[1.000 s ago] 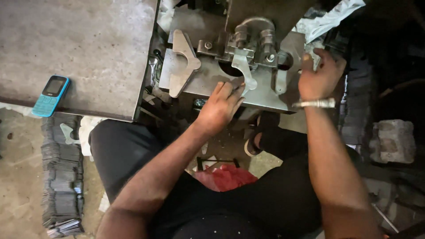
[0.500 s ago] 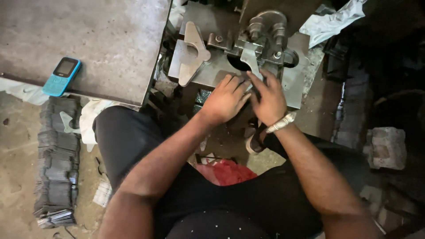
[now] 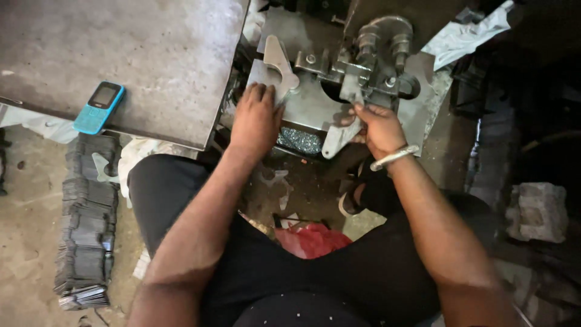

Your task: Manually feeding metal sheets into a pressing machine to shape metal parts.

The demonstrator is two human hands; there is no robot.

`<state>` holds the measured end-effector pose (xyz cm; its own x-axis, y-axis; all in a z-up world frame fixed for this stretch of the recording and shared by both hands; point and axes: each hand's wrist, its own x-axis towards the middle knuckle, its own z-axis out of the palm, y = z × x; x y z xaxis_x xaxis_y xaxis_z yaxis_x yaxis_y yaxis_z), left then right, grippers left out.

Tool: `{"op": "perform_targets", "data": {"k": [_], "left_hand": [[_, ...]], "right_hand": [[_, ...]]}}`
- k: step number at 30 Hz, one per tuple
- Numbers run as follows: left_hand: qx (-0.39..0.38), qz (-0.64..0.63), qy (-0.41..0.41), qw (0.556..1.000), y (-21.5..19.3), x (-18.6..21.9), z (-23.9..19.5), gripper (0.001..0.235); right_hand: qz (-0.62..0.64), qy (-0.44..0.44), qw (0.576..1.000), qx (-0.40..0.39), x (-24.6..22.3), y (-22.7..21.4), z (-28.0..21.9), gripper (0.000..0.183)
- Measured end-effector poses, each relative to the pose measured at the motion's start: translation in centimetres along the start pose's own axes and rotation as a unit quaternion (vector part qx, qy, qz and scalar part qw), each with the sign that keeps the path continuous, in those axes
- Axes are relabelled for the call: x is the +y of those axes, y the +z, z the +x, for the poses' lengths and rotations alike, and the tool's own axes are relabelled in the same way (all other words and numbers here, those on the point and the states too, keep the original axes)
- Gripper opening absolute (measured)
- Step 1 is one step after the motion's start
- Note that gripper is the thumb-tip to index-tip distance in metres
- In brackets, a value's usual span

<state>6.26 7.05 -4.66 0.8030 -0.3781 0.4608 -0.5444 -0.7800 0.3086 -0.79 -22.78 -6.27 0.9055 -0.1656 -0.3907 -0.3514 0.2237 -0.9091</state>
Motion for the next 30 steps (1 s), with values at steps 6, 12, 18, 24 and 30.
{"op": "perform_targets", "data": {"k": [6,12,18,24,30], "left_hand": [[-0.048,-0.093,-0.023,0.994,0.2,0.1,0.1,0.044],[-0.038,-0.127,-0.044,0.99,0.8,-0.3,0.4,0.036],[0.01,-0.223,-0.002,0.975,-5.0,2.7,2.7,0.031],[-0.136,-0.352,0.092,0.921,-5.9,6.7,1.4,0.031],[-0.106,-0.3,0.133,0.938,0.5,9.0,0.4,0.043]], "right_hand": [[0.012,0.024,0.999,0.019,-0.7,1.3,1.5,0.018],[0.028,0.039,0.999,0.003,-1.8,1.7,0.5,0.02],[0.007,0.005,1.0,-0.002,-0.7,1.4,0.9,0.021],[0.019,-0.027,0.997,0.071,0.7,1.3,-0.3,0.014],[-0.333,-0.134,0.913,0.194,-4.6,-0.7,-7.6,0.018]]}}
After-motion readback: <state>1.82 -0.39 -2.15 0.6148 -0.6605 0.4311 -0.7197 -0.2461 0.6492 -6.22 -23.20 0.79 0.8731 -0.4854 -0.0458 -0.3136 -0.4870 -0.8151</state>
